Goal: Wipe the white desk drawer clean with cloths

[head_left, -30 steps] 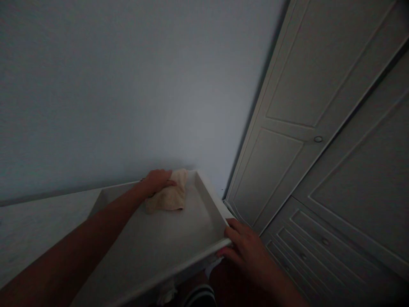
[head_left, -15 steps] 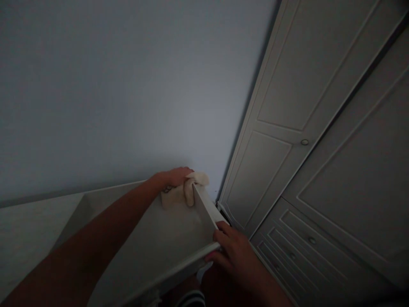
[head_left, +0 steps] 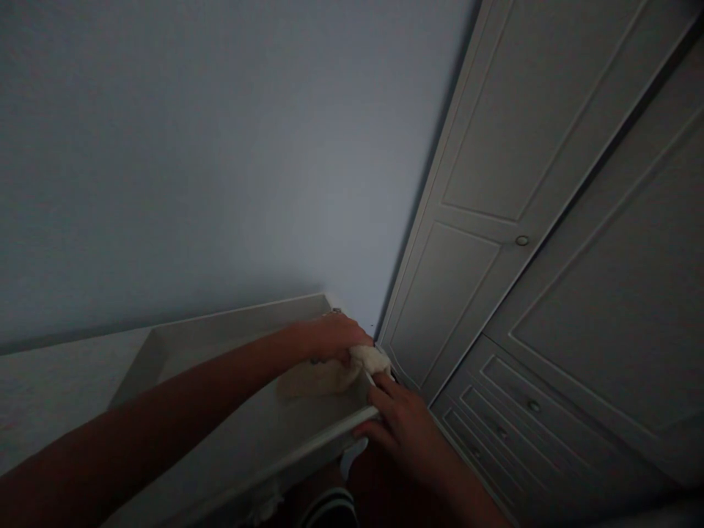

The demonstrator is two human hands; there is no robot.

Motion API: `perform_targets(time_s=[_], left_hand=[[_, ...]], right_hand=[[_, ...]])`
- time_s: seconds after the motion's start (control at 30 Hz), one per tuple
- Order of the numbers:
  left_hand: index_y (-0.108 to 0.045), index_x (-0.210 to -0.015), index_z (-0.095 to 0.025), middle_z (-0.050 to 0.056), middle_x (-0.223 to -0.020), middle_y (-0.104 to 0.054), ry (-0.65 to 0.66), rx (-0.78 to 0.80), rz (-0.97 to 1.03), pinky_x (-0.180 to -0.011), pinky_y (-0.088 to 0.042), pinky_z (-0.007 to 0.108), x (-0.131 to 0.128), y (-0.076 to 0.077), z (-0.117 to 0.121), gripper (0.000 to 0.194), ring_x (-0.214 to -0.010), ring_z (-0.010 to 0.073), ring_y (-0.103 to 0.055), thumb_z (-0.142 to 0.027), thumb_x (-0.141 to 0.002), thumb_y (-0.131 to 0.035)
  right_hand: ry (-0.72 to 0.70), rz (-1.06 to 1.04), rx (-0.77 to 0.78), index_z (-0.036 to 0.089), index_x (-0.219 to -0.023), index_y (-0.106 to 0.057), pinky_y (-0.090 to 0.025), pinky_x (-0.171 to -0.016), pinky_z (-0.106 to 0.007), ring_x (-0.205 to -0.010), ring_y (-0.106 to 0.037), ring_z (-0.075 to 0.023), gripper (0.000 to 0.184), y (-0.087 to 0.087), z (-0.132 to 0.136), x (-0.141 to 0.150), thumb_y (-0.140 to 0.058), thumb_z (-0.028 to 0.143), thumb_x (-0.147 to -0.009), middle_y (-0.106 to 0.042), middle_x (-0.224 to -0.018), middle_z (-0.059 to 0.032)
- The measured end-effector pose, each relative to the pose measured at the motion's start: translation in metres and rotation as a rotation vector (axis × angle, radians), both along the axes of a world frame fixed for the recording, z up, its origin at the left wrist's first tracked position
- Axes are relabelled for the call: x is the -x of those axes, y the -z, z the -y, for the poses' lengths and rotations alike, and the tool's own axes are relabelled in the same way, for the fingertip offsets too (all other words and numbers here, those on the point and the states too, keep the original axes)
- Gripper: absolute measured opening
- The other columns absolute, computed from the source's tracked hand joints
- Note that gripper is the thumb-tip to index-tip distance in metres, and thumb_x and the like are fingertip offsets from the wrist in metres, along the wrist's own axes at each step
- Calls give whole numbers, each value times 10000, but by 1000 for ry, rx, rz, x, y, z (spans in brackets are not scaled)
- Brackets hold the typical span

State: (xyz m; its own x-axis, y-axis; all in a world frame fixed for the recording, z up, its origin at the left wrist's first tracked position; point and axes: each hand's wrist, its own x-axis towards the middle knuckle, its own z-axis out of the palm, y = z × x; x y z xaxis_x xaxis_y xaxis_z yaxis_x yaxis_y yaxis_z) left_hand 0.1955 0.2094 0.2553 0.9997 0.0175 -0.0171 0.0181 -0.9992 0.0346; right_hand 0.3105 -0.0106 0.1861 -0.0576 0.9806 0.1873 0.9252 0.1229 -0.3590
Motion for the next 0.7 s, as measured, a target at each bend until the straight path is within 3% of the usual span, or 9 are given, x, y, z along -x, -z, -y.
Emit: perform_targets(time_s=[0.13, 0.33, 0.53, 0.7], left_hand=[[-728, -1087, -235, 88, -1093, -810, 90, -78, -29, -852, -535, 377, -9, 7, 21, 354, -1035, 306, -756, -315, -760, -838], [-698, -1137, -232, 69, -1150, -795, 168, -98, 19, -861, -526, 356, -11, 22, 37, 309, -1068, 269, -745, -374, -865, -738], [-715, -1074, -269, 45, -1036, -816, 189, -95, 21, -732, -511, 328, -19, 27, 15, 323, -940, 258, -770, -446, -818, -798], [-712, -1076, -274, 32, -1040, -814, 141, -131, 7, -781, -522, 307, -17, 25, -7, 325, -997, 243, -762, -376, -796, -840]], right_hand=[[50, 12, 13, 234, -1097, -669, -533, -807, -345, -1011, -687, -259, 417, -1, 2, 4, -603, 626, -973, -659, -1179, -94], [100, 28, -27, 261, -1202, -665, -534, -825, -330, -999, -709, -258, 458, 2, 6, 6, -619, 644, -954, -702, -1134, -91], [110, 33, 14, 265, -1151, -661, -515, -792, -317, -972, -714, -244, 425, -4, 8, 7, -600, 646, -972, -701, -1124, -73], [99, 2, 25, 239, -1042, -649, -495, -791, -313, -984, -697, -241, 441, -6, 7, 7, -568, 668, -978, -693, -1146, -80]])
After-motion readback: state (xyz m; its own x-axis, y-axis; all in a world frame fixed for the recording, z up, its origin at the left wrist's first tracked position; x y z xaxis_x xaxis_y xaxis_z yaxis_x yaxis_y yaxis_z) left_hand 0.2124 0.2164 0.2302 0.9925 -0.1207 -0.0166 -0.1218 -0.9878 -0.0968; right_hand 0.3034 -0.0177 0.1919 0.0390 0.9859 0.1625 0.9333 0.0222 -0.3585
